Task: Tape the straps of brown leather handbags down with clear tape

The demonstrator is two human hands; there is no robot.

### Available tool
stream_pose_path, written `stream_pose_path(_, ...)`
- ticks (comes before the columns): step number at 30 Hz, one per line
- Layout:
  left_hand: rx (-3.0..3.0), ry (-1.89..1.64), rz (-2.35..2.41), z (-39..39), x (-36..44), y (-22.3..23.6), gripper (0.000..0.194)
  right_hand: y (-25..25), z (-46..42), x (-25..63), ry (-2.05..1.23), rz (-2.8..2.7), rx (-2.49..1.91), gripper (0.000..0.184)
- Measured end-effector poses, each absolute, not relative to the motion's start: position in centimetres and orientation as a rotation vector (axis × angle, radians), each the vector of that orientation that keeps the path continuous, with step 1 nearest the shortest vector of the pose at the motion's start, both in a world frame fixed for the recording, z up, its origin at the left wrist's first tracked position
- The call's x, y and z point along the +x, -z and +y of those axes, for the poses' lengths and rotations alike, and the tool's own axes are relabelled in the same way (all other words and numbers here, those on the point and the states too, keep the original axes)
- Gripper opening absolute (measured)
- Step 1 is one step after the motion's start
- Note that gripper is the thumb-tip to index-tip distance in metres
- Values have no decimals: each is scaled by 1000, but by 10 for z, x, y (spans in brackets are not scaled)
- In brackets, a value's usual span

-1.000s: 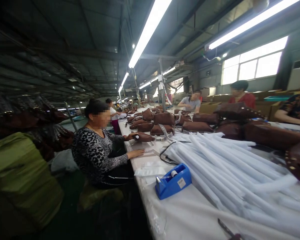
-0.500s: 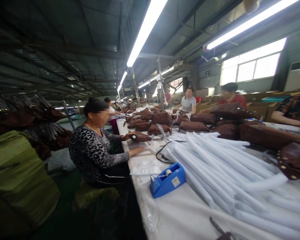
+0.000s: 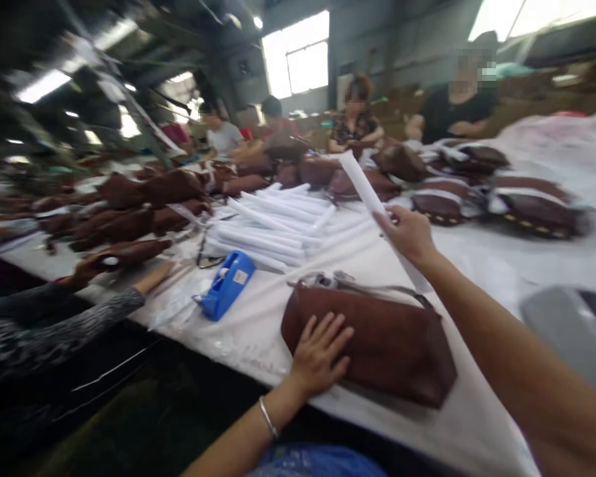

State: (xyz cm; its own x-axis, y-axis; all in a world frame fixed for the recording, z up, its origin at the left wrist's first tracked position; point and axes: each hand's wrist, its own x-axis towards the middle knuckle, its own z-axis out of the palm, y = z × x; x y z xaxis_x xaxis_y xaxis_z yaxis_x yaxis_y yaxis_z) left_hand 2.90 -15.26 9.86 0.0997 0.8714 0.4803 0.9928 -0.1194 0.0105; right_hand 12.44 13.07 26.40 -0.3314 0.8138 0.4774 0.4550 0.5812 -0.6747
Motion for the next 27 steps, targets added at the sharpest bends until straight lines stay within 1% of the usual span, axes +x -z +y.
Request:
stream_pose_path(2,-2167,580,-1913,-150,29,-97,58,-258,121,172,-745,-1947,-1109,73)
stream_pose_path(3,-2186,590,-1919,-148,28,-96,59,-255,112,189,-867,-1871,-1103,72)
stream_pose_path(5,-2191,597,-1906,-147,28,-96,60,-245,86,213,-1001,-1643,-1059,62)
stream_pose_path(7,-2185,595,-1888,-149,27,-96,61,-228,55,230,-974,-1505,-1079,55)
stream_pose_path(9,-2189,586,-1884,-152,27,-97,61,-205,23,244,-905,-1514,-1138,52)
stream_pose_path(12,-2263,551,-1847,-155,24,-102,65,-176,-17,261,-927,-1730,-1165,52)
stream_pose_path(15,-2422,469,-1767,-158,18,-114,76,-172,-43,282,-976,-1908,-1145,51)
stream_pose_path(18,-2508,336,-1758,-155,11,-128,75,-183,-61,312,-853,-2054,-1132,48)
stream_pose_path(21,-2562,172,-1726,-145,5,-140,72,-187,-80,338,-651,-2295,-1031,34)
stream_pose_path(23,-2616,107,-1652,-137,2,-148,71,-179,-97,343,-501,-2438,-978,27)
stream_pose_path(27,-2707,23,-1569,-122,-1,-163,66,-148,-131,318,-178,-2501,-1010,31)
